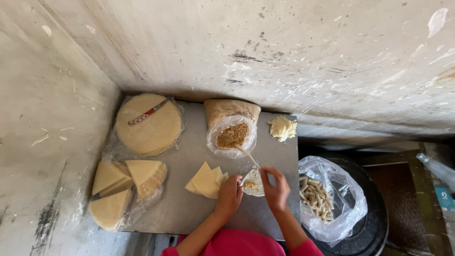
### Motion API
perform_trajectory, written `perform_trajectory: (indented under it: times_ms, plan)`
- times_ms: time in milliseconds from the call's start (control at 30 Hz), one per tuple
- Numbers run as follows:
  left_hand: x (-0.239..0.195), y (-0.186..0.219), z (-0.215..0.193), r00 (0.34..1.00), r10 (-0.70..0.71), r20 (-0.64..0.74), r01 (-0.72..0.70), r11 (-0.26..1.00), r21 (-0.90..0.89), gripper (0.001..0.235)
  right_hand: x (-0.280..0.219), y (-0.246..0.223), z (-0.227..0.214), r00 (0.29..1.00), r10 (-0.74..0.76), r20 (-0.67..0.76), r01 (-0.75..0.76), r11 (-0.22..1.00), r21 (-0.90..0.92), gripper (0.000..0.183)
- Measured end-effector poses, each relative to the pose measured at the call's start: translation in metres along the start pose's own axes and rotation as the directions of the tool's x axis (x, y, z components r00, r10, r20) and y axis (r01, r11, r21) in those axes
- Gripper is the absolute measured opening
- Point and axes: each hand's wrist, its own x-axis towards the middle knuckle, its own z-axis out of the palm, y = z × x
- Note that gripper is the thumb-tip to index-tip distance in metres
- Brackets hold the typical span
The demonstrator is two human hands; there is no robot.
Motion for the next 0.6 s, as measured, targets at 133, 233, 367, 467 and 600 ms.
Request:
perform_trajectory:
  times_ms: [133, 233, 367, 467, 600]
  plan:
    - [0.001, 0.001, 0.001, 1.0, -0.024, -0.018, 0.024, 1.0, -0.008, 0.04, 0.038, -0.012, 0.044, 0.983, 0.092, 0.161, -0.097, 0.995, 0.027, 0.042]
    - [-0.001, 0.001, 0.001, 0.999, -0.05, -0.011, 0.05, 0.999, -0.019, 0.041, 0.038, -0.012, 0.035, 0.958, 0.114, 0.262, -0.103, 0.993, -0.055, 0.056]
    - [-0.001, 0.0, 0.001, 0.997, -0.076, 0.0, 0.076, 0.997, -0.016, 0.039, 0.002, 0.012, -0.031, 0.85, 0.491, 0.189, -0.458, 0.867, -0.195, 0.049]
    - [0.0, 0.001, 0.001, 0.999, -0.031, -0.011, 0.031, 0.999, 0.008, 0.038, -0.042, 0.024, -0.078, 0.654, 0.731, 0.197, -0.656, 0.677, -0.335, 0.043]
    - [0.003, 0.001, 0.001, 1.0, 0.006, -0.01, -0.006, 0.999, 0.044, 0.037, -0.089, 0.024, -0.099, 0.859, 0.441, 0.26, -0.244, 0.799, -0.55, 0.056]
